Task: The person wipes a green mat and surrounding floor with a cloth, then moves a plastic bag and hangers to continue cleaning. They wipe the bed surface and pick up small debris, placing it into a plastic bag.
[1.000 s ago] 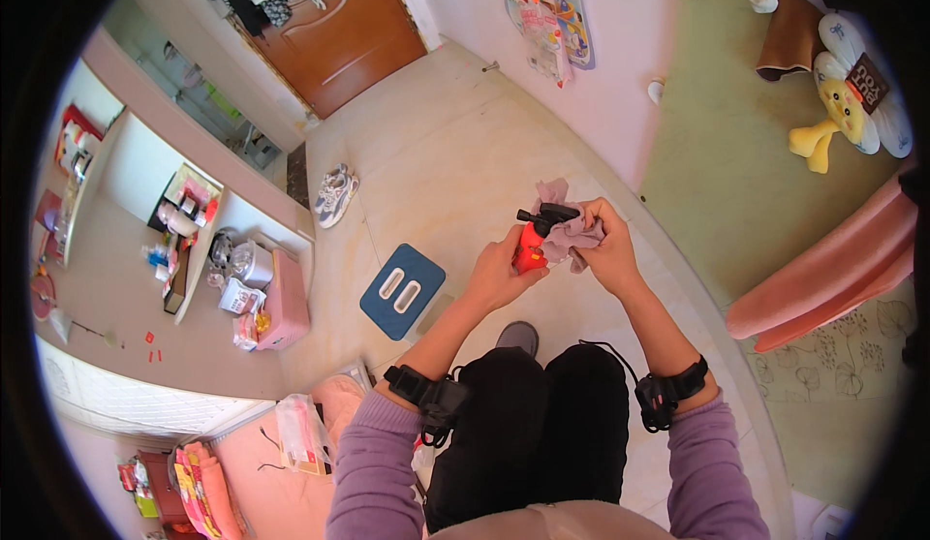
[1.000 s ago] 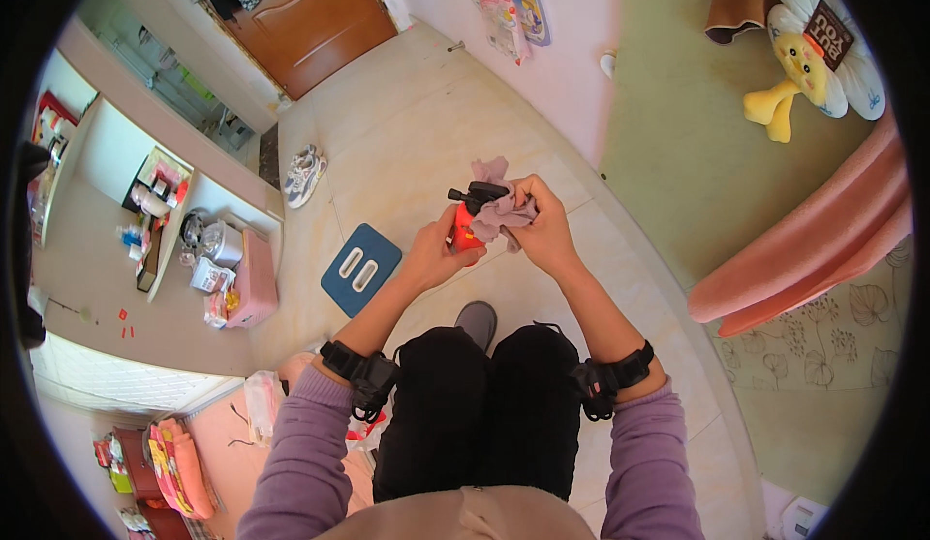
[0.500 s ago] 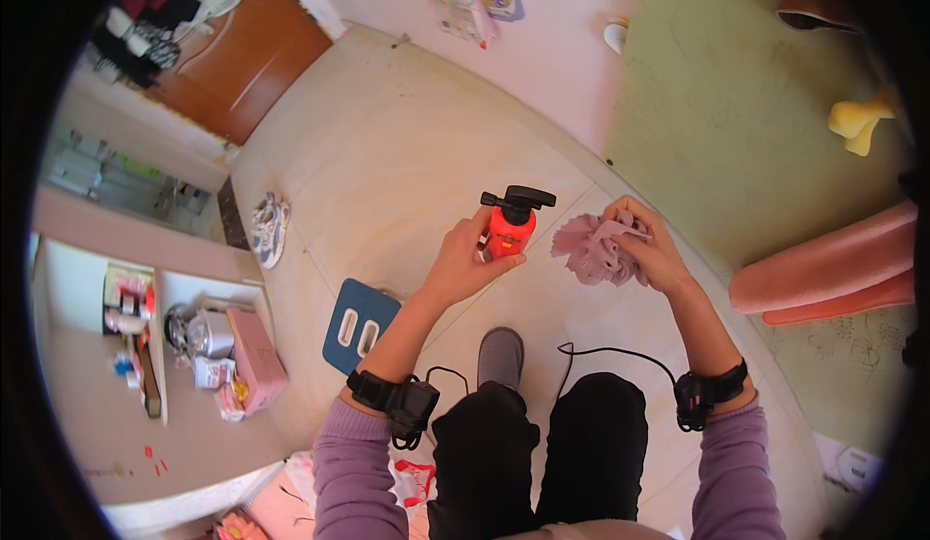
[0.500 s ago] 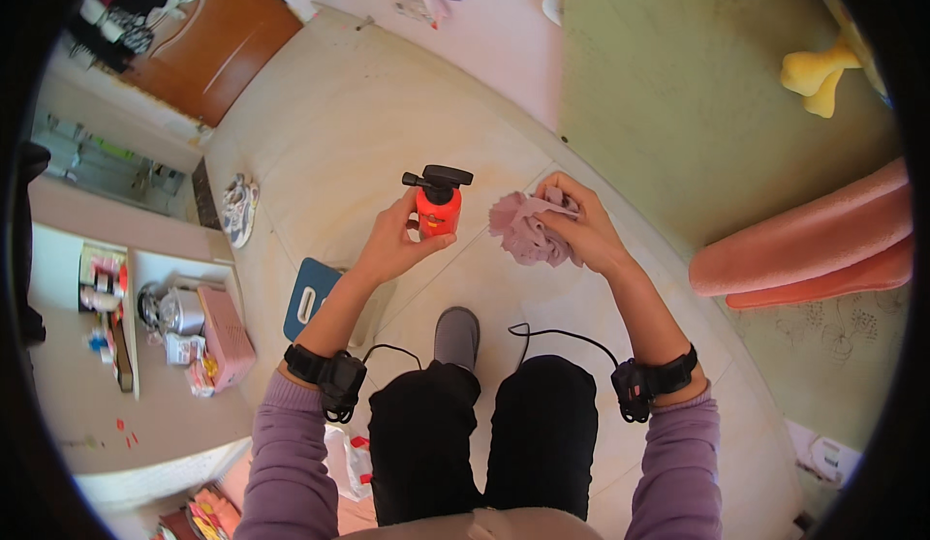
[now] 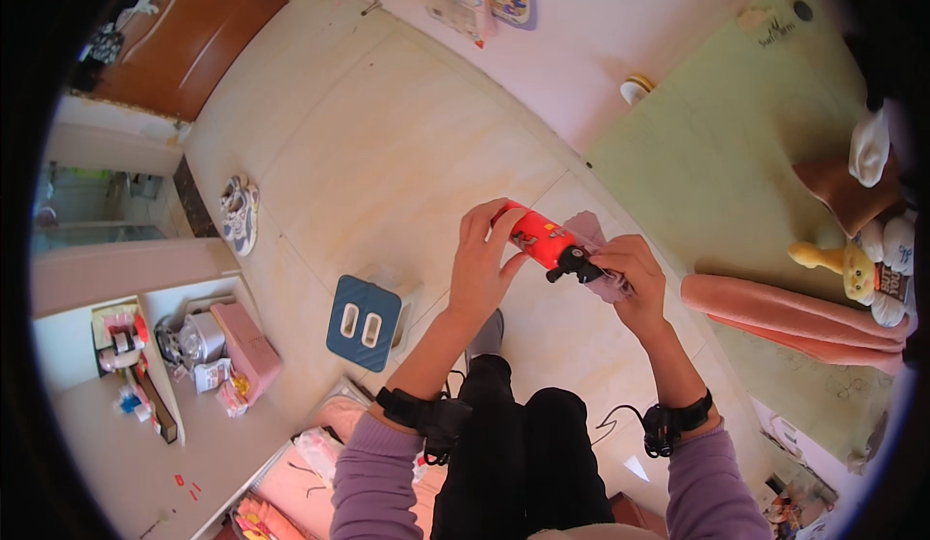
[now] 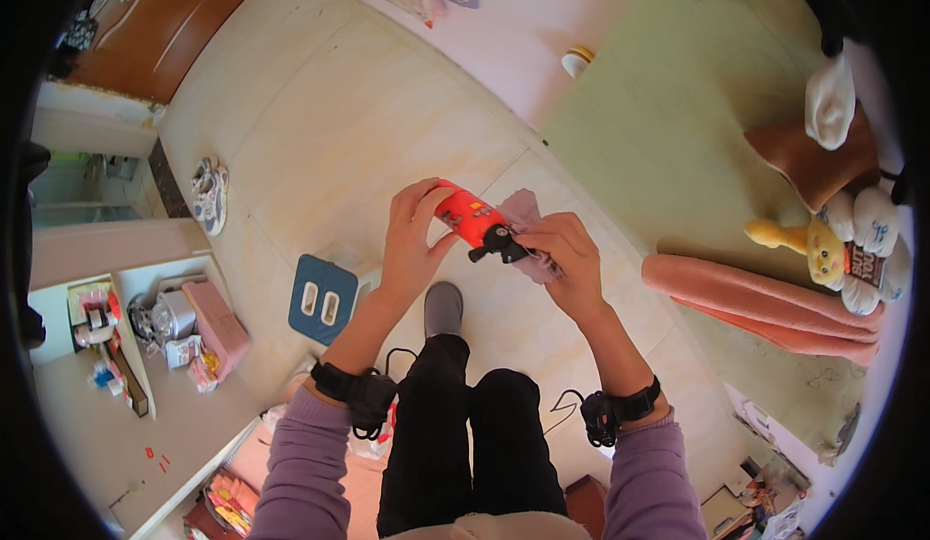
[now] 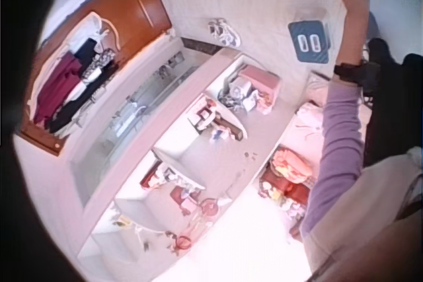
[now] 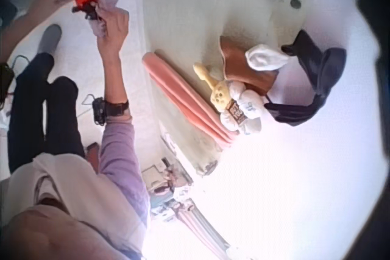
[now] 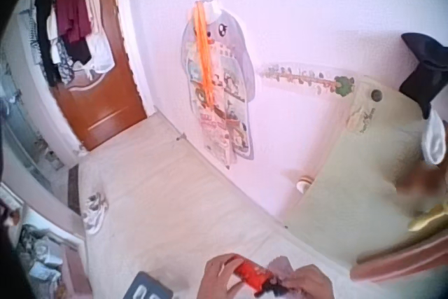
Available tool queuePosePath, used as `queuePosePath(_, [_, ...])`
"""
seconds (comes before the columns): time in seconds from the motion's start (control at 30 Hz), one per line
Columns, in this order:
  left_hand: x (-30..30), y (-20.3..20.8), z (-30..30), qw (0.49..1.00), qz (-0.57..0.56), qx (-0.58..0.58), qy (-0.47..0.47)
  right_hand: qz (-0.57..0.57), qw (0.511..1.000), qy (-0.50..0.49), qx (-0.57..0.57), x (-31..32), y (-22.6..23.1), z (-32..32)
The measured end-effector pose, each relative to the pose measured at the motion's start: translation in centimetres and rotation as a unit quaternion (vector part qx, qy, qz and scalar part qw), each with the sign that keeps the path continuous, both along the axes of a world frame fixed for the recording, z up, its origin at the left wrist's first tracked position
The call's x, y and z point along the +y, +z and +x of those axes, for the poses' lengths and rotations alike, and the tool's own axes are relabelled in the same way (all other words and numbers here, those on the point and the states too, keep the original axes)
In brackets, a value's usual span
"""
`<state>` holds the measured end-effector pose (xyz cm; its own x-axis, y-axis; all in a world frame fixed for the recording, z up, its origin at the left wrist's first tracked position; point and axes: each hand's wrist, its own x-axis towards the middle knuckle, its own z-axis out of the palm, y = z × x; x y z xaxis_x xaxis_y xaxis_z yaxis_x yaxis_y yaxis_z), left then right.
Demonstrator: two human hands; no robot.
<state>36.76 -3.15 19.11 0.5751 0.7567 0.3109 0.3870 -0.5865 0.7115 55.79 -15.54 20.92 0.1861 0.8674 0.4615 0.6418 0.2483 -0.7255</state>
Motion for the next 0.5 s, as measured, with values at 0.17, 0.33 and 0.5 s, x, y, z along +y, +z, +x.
queuePosePath(0.17, [-4.4,6.0,-3.0,0.999,-0.031,-0.031,0.028,-0.041,0.994,0.006,-0.101,-2.4,6.2,-1.8])
queuePosePath(0.33, [-10.8,11.0,-5.6,0.997,-0.076,-0.032,0.007,-0.106,0.99,0.065,-0.067,-5.8,11.7,-5.1])
queuePosePath(0.5, [-17.5,17.6,-10.3,0.988,-0.153,0.022,-0.001,-0.128,0.979,0.138,-0.08,-9.8,17.9,-8.6])
